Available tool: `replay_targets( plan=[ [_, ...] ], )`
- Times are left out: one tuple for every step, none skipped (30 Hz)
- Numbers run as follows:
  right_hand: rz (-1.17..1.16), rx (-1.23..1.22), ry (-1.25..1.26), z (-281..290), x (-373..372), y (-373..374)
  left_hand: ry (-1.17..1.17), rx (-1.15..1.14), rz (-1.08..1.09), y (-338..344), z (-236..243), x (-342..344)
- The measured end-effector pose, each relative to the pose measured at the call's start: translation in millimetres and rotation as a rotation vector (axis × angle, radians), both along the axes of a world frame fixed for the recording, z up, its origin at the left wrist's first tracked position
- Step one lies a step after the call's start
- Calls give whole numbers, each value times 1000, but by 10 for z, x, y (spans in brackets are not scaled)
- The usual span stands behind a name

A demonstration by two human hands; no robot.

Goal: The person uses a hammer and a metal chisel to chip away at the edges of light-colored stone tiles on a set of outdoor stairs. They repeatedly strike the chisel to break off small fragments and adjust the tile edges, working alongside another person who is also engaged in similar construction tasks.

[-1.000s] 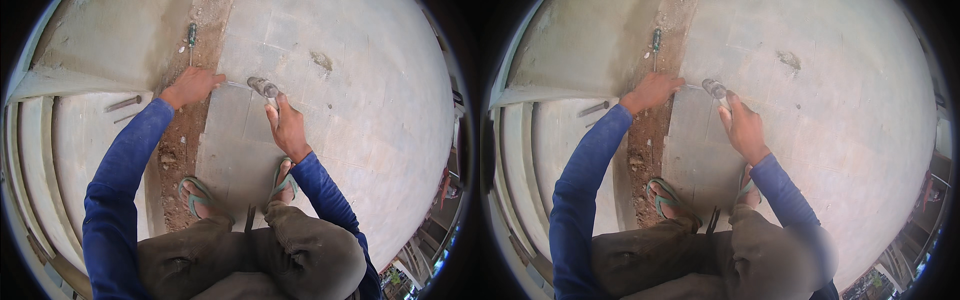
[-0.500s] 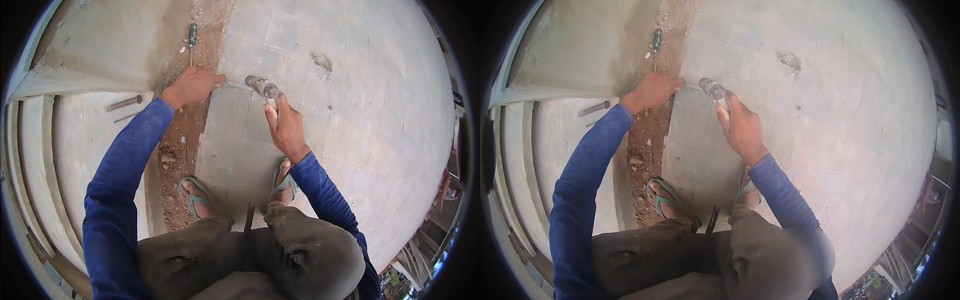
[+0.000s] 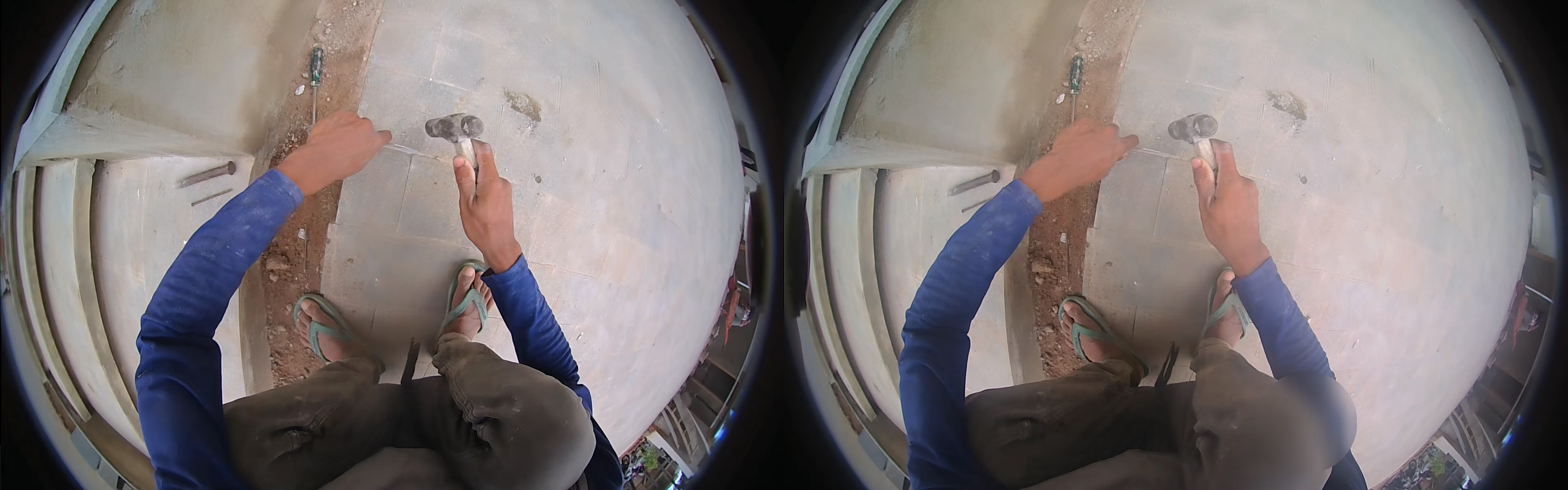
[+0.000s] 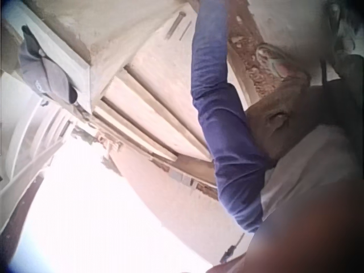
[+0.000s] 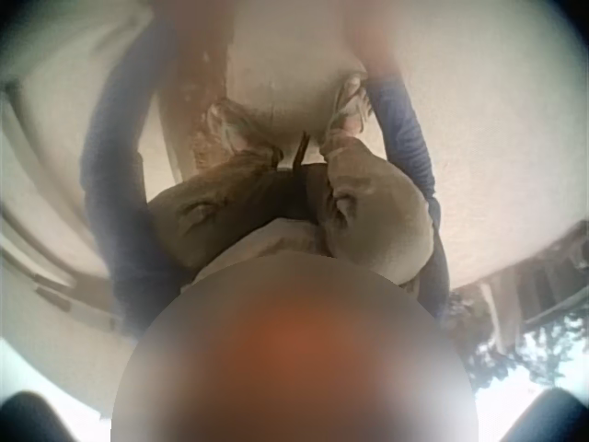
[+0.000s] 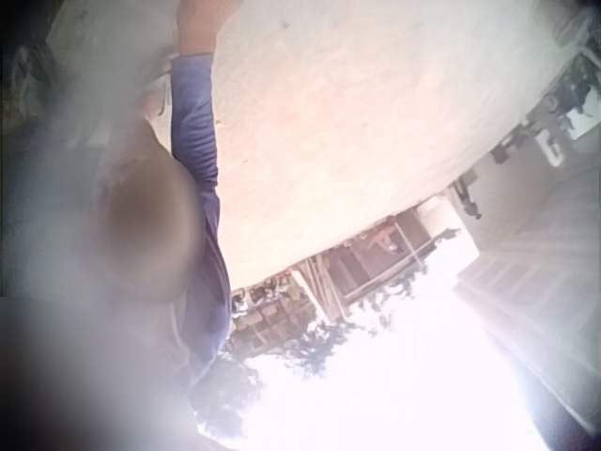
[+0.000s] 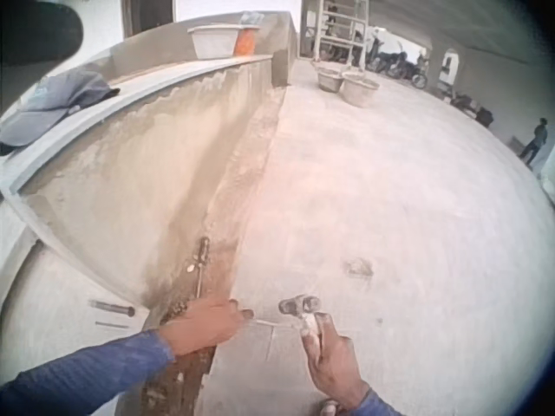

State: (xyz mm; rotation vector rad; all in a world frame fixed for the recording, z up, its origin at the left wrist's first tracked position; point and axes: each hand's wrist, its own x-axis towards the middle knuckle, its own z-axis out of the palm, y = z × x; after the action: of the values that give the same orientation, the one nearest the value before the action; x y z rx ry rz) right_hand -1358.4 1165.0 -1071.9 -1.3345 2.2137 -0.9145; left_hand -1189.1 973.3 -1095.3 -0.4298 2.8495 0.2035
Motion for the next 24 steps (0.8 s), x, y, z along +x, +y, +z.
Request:
replay_targets(
  plan=[
    [-51, -12, -31, 55, -17, 22, 34, -59, -43, 27, 54, -54],
    [-58, -27, -21, 49, -39, 62, 69, -117, -88, 41, 73, -65],
    [-70, -45, -6, 57, -105, 107, 48, -107, -71, 44, 78, -49],
    [-84, -64, 9, 66, -165, 159, 28, -96, -56, 61, 86, -1],
    [-120, -68, -2, 80, -196, 250, 8, -86, -41, 74, 95, 31],
    [-155, -63, -9, 95, -236, 346, 15, -93, -38, 89, 105, 33],
    [-189, -61, -19, 95, -265, 416, 19, -102, -34, 83, 118, 47],
    [-222, -59, -30, 90, -300, 466, 23, -112, -30, 69, 139, 42],
    [-254, -53, -53, 67, -342, 517, -17, -125, -55, 83, 173, -18],
    [-289, -44, -67, 70, -393, 580, -48, -135, -83, 113, 257, -129],
    [-323, -35, -81, 76, -438, 639, -79, -144, -111, 122, 326, -208],
    [-349, -10, -127, 62, -470, 693, 36, -49, -20, 94, 371, -211],
    [-377, 11, -161, 100, -510, 741, 162, 44, 70, 34, 434, -196],
    [-406, 34, -195, 116, -557, 775, 288, 139, 161, -26, 460, -166],
    [-423, 26, -189, 91, -579, 803, 299, 143, 217, -121, 462, -90],
    [-415, 20, -200, 64, -599, 813, 315, 141, 280, -258, 462, 14],
    [-406, 15, -211, 33, -611, 829, 332, 139, 342, -346, 454, 100],
    [-387, 2, -222, 19, -630, 796, 315, 101, 289, -361, 356, 200],
    [-373, -7, -226, 22, -631, 737, 296, 57, 235, -355, 180, 316],
    [-370, -6, -221, -1, -625, 714, 281, 28, 173, -344, 29, 373],
    [-364, 3, -221, -21, -617, 716, 228, 58, 195, -322, -3, 388],
    [-361, 21, -233, -40, -597, 720, 175, 88, 217, -303, -36, 382],
    [-359, 39, -245, -57, -566, 722, 122, 118, 237, -277, -68, 375],
    [-354, 45, -258, -68, -530, 687, 124, 121, 233, -272, -80, 375]
  ],
)
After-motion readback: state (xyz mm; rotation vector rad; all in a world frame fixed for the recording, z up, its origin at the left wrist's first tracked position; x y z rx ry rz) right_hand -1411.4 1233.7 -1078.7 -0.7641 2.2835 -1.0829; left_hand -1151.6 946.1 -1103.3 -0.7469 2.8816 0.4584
